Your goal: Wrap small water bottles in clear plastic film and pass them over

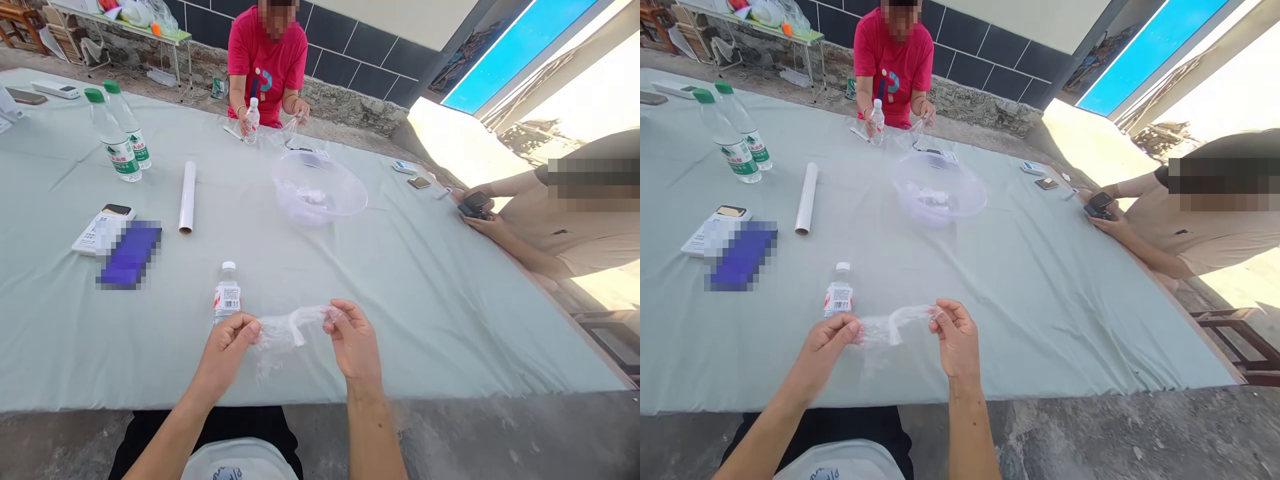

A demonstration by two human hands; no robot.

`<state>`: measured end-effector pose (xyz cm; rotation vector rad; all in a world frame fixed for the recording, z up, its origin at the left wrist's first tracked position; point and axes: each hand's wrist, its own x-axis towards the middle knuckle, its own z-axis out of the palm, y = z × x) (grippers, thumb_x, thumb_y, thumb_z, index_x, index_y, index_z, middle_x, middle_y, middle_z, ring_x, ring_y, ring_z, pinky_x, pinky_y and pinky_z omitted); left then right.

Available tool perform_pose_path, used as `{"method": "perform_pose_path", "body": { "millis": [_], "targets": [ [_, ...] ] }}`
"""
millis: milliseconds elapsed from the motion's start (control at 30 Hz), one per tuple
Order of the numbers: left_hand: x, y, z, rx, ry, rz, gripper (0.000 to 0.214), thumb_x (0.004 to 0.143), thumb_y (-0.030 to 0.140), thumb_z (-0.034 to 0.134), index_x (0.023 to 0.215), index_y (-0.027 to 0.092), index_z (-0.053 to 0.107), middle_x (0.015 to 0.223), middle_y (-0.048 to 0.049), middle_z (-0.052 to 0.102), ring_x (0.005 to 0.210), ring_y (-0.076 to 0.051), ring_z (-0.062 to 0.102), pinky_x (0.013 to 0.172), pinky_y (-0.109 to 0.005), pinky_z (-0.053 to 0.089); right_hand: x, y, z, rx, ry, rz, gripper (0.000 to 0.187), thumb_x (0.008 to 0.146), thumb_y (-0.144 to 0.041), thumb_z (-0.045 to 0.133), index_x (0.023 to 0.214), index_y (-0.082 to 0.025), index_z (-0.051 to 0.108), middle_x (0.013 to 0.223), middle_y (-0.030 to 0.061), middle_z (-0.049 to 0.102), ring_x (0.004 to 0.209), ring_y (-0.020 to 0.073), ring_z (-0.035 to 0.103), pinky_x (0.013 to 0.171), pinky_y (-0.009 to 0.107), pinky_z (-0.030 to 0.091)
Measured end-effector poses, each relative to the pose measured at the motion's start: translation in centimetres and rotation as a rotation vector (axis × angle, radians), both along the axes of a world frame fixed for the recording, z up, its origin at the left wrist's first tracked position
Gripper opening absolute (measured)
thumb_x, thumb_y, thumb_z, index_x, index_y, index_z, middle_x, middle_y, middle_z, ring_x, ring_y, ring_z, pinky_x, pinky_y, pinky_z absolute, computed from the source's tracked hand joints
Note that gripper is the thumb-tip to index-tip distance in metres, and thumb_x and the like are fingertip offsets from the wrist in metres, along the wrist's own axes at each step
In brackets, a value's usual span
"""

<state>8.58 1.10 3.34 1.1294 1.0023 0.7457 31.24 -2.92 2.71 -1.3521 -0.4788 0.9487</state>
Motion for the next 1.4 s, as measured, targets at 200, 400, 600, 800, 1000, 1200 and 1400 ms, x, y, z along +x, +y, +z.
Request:
{"method": "perform_pose_path", "body": {
  "millis": [200, 400, 600, 800, 1000, 1200, 1400],
  "targets": [
    [-0.1, 0.5, 0.3, -0.186, -0.333, 0.221, 0.035, 0.085, 0.055, 0.067, 0.085, 0.021, 0.059, 0.087, -0.0011, 0.067, 0.083, -0.017, 0.067, 0.076, -0.030, 0.055, -0.9, 0.6, -0.8, 0.010, 0.172, -0.123, 0.046, 0.062, -0.054, 0.087, 0.093, -0.024, 0.071, 0.090, 0.0019, 0.073, 0.075, 0.0137, 0.067, 0.066, 0.026, 0.055],
    [1.3, 0.2, 0.1, -0.233, -0.325, 0.261, 0.036, 0.080, 0.053, 0.073, 0.092, 0.021, 0.061, 0.084, 0.0004, 0.067, 0.074, -0.014, 0.067, 0.067, -0.028, 0.056, -4.8, 0.5, -1.0, -0.040, 0.232, 0.412, 0.068, 0.077, -0.080, 0.058, 0.107, -0.022, 0.073, 0.111, 0.0091, 0.073, 0.101, 0.0225, 0.067, 0.082, 0.032, 0.054],
    [2.8, -0.2, 0.3, -0.150, -0.256, 0.261, 0.030, 0.072, 0.038, 0.082, 0.078, 0.019, 0.060, 0.073, 0.0031, 0.058, 0.069, -0.009, 0.056, 0.060, -0.020, 0.052, -6.0, 0.4, -0.7, 0.035, 0.114, 0.302, 0.031, 0.077, -0.051, 0.079, 0.089, -0.023, 0.073, 0.084, -0.0002, 0.071, 0.079, 0.0131, 0.063, 0.076, 0.025, 0.050],
    [3.6, -0.7, -0.2, -0.273, -0.351, 0.196, 0.030, 0.070, 0.039, 0.083, 0.080, 0.018, 0.064, 0.075, 0.0018, 0.062, 0.063, -0.009, 0.055, 0.055, -0.021, 0.049, -3.8, -0.2, -1.1, 0.008, 0.173, 0.097, 0.032, 0.069, -0.045, 0.083, 0.084, -0.021, 0.069, 0.076, -0.0009, 0.069, 0.059, 0.0080, 0.053, 0.055, 0.020, 0.043],
    [3.7, -0.8, -1.4, -0.268, -0.272, 0.280, 0.027, 0.075, 0.041, 0.079, 0.082, 0.021, 0.062, 0.078, 0.0022, 0.064, 0.067, -0.011, 0.060, 0.061, -0.023, 0.051, -1.0, -1.6, -2.1, -0.043, 0.090, -0.123, 0.034, 0.068, -0.046, 0.083, 0.085, -0.021, 0.067, 0.069, -0.0054, 0.061, 0.047, 0.0042, 0.039, 0.042, 0.019, 0.031],
    [5.5, -0.4, -1.7, -0.465, -0.269, -0.024, 0.057, 0.076, 0.071, 0.066, 0.097, 0.017, 0.070, 0.094, -0.0071, 0.068, 0.089, -0.018, 0.063, 0.071, -0.027, 0.053, -2.0, -2.2, -2.5, -0.019, 0.214, 0.124, 0.032, 0.073, -0.049, 0.080, 0.086, -0.022, 0.070, 0.065, -0.0040, 0.058, 0.054, 0.0073, 0.046, 0.050, 0.020, 0.039],
    [6.3, 0.3, -1.7, -0.459, -0.352, 0.142, 0.037, 0.064, 0.043, 0.088, 0.074, 0.019, 0.062, 0.076, 0.0018, 0.062, 0.070, -0.010, 0.060, 0.062, -0.021, 0.051, -1.7, -2.9, -3.5, -0.079, 0.211, 0.227, 0.032, 0.075, -0.051, 0.079, 0.084, -0.021, 0.073, 0.066, -0.0029, 0.059, 0.056, 0.0069, 0.047, 0.053, 0.020, 0.039]
  ]
}}
